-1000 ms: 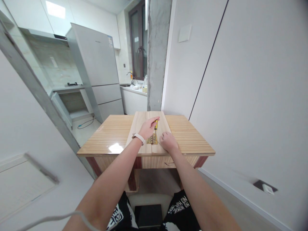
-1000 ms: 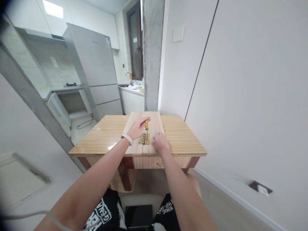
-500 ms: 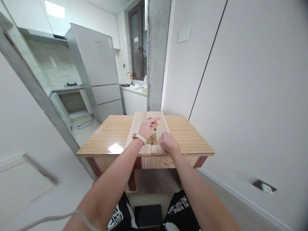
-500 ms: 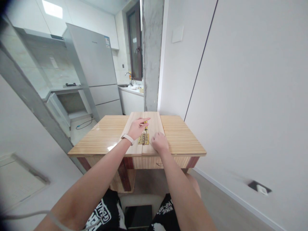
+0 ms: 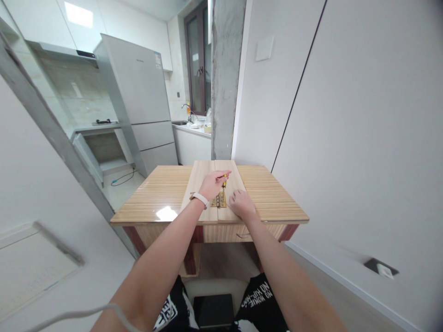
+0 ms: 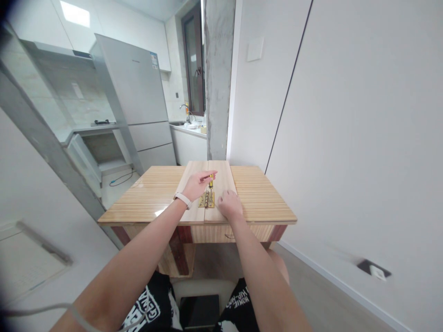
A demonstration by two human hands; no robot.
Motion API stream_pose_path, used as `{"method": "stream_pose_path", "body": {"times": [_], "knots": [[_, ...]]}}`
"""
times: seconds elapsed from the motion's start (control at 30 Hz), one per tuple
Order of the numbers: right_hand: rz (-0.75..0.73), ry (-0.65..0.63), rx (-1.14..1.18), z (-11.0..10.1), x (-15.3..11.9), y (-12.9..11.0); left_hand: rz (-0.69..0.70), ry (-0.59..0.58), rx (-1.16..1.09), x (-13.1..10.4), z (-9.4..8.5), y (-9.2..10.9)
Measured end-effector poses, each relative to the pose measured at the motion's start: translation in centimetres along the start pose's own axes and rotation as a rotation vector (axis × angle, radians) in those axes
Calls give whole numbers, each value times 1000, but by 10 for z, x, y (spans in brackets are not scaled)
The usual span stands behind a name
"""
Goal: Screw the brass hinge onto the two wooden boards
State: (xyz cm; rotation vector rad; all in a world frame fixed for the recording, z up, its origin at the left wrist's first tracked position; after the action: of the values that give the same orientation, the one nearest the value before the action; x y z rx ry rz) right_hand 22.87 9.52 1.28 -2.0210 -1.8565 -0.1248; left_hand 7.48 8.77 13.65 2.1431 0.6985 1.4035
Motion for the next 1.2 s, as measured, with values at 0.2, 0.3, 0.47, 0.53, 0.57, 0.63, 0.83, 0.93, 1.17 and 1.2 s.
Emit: {"method": "stream_pose_path", "body": {"times": [0.2,0.3,0.47,0.53,0.57,0.63,0.83,0.93,1.17,1.2], "knots": [[0,5,-2,0,1,-1,21,15,61,1,-1,1],[-8,4,-8,1,1,-1,75,-38,45,2,3,6],[1,9,-11,1,1,0,44,-45,-9,1,4,2],[-6,13,-5,0,0,0,20,-25,-22,1,3,-1],[-9,14,-3,0,0,0,15,-10,-17,0,2,-2],[-11,12,0,0,0,-1,14,20,13,0,0,-2],[5,4,-12,0,0,-1,23,16,67,2,-2,2],[-3,21,-12,0,0,-1,68,-31,18,2,3,3],[-10,33,-7,-1,0,-1,6,-2,-90,1,6,-2],[-7,29,-8,-1,0,-1,7,6,-81,1,5,0]]}}
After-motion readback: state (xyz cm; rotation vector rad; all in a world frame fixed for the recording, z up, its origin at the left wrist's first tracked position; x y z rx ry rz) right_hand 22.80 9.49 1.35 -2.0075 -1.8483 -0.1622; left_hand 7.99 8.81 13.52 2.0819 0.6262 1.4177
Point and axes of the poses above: each hand's wrist, its own x-axis towards the middle knuckle, its own z-axis out of the palm, y = z × x, the point moved 7 cm from there along x, towards the middle knuckle, and after that the axes turned 9 degrees about z, right-handed, at the moved point
